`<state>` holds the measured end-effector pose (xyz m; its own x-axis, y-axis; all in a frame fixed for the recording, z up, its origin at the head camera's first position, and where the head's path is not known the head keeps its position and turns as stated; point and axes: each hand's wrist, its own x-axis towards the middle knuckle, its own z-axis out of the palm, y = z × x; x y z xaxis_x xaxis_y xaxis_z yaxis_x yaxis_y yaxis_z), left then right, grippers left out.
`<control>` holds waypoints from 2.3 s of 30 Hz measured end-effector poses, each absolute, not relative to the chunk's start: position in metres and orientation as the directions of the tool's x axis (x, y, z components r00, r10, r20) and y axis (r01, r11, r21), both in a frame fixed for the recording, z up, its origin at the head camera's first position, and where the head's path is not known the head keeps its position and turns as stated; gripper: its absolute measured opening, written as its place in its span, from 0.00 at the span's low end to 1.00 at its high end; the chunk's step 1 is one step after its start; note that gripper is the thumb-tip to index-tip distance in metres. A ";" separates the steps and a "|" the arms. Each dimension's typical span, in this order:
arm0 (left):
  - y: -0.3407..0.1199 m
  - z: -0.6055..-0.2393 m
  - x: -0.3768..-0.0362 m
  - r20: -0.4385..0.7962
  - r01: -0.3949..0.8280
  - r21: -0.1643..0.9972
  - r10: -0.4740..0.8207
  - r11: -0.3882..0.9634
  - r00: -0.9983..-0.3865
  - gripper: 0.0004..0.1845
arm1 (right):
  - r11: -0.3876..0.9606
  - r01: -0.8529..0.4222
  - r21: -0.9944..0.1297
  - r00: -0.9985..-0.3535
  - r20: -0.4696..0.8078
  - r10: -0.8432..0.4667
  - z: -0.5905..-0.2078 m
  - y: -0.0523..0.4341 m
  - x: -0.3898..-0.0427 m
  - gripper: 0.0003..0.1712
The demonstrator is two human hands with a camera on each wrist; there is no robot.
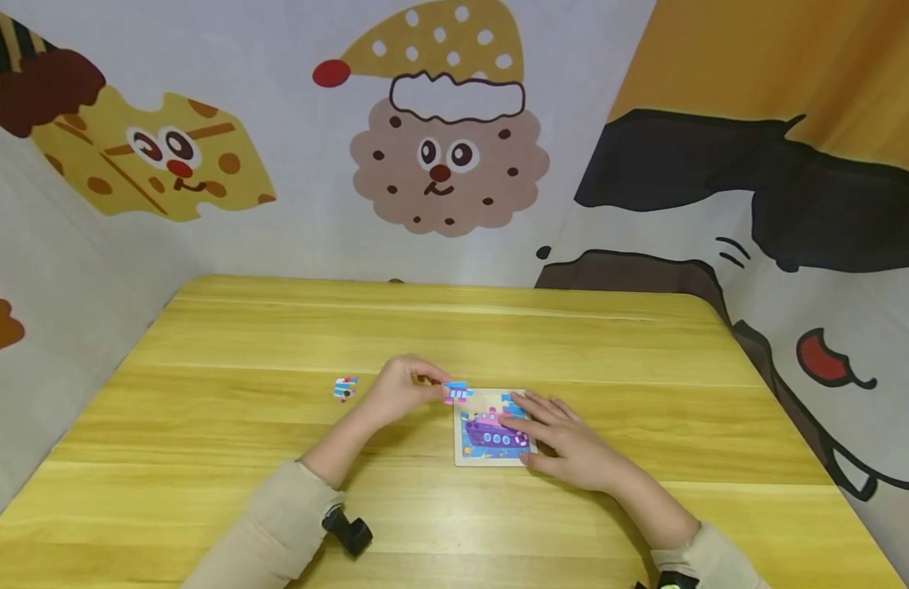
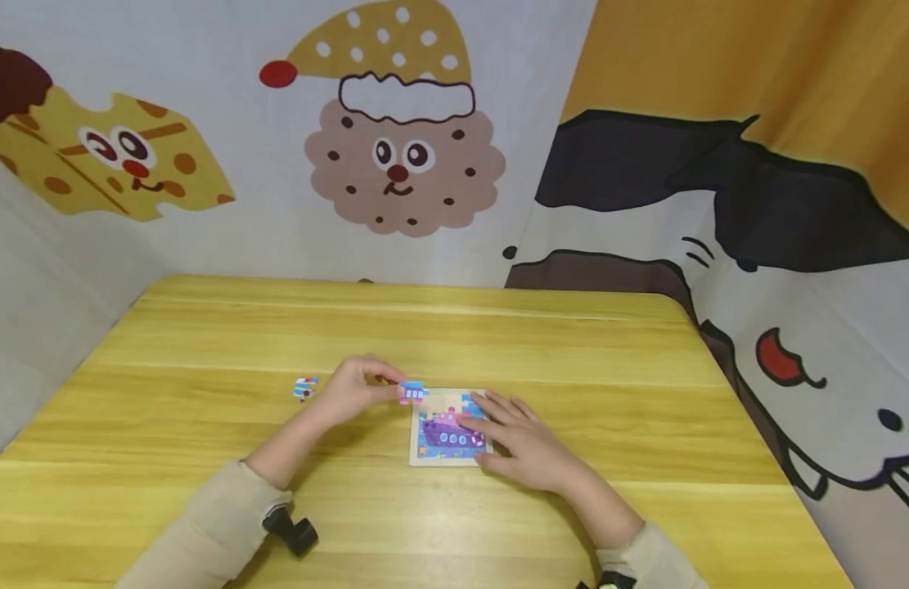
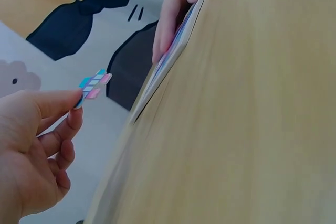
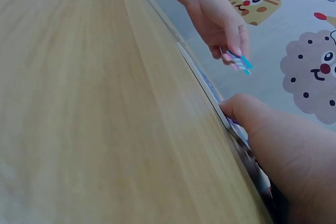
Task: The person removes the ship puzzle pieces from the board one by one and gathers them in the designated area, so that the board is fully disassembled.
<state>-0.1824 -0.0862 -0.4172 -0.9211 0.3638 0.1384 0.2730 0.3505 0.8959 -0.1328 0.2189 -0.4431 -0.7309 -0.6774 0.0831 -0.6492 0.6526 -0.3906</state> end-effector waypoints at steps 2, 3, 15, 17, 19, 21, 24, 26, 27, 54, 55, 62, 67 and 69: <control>-0.093 -0.415 -0.181 0.128 0.263 0.894 0.356 0.362 -0.926 0.05 | 0.647 -0.657 -0.387 -0.726 0.095 -0.681 -0.443 0.219 -0.133 0.31; -0.097 -0.414 -0.181 0.121 0.258 0.893 0.354 0.368 -0.927 0.05 | 0.646 -0.658 -0.386 -0.726 0.098 -0.681 -0.443 0.219 -0.132 0.31; -0.127 -0.409 -0.186 0.095 0.249 0.875 0.357 0.415 -0.929 0.04 | 0.656 -0.638 -0.402 -0.737 0.073 -0.672 -0.444 0.219 -0.132 0.31; -0.132 -0.411 -0.188 0.083 0.242 0.876 0.364 0.418 -0.928 0.04 | 0.657 -0.636 -0.404 -0.738 0.071 -0.671 -0.444 0.219 -0.132 0.31; -0.136 -0.412 -0.191 0.072 0.236 0.876 0.368 0.422 -0.927 0.05 | 0.657 -0.635 -0.405 -0.738 0.069 -0.671 -0.444 0.219 -0.132 0.31; -0.141 -0.413 -0.193 0.064 0.231 0.873 0.368 0.430 -0.927 0.05 | 0.657 -0.635 -0.407 -0.738 0.069 -0.671 -0.443 0.219 -0.132 0.31; -0.148 -0.411 -0.197 0.060 0.231 0.867 0.368 0.442 -0.928 0.05 | 0.656 -0.632 -0.412 -0.739 0.066 -0.671 -0.443 0.219 -0.132 0.31; -0.153 -0.410 -0.198 0.045 0.218 0.864 0.361 0.454 -0.931 0.04 | 0.653 -0.636 -0.411 -0.736 0.071 -0.673 -0.443 0.219 -0.132 0.31; -0.156 -0.409 -0.199 0.031 0.204 0.866 0.357 0.457 -0.933 0.05 | 0.652 -0.636 -0.412 -0.736 0.071 -0.673 -0.443 0.219 -0.132 0.31; -0.189 -0.423 -0.209 -0.064 0.143 0.857 0.377 0.496 -0.924 0.08 | 0.656 -0.633 -0.411 -0.738 0.065 -0.671 -0.444 0.219 -0.132 0.31; -0.190 -0.424 -0.209 -0.064 0.142 0.861 0.379 0.489 -0.923 0.08 | 0.657 -0.632 -0.411 -0.739 0.064 -0.671 -0.444 0.219 -0.132 0.31; -0.190 -0.430 -0.211 -0.044 0.180 0.847 0.404 0.500 -0.914 0.07 | 0.657 -0.633 -0.409 -0.738 0.064 -0.672 -0.444 0.219 -0.133 0.31; -0.188 -0.429 -0.211 -0.011 0.234 0.826 0.430 0.512 -0.903 0.07 | 0.647 -0.645 -0.408 -0.731 0.080 -0.678 -0.444 0.219 -0.132 0.31; -0.188 -0.429 -0.212 0.002 0.254 0.822 0.443 0.510 -0.897 0.06 | 0.642 -0.651 -0.405 -0.727 0.089 -0.681 -0.444 0.220 -0.132 0.31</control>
<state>-0.2118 -0.1883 -0.4293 -0.8965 0.4430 0.0024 0.2541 0.5099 0.8218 -0.1317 0.2196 -0.4440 -0.7271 -0.6807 0.0892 -0.6509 0.6421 -0.4049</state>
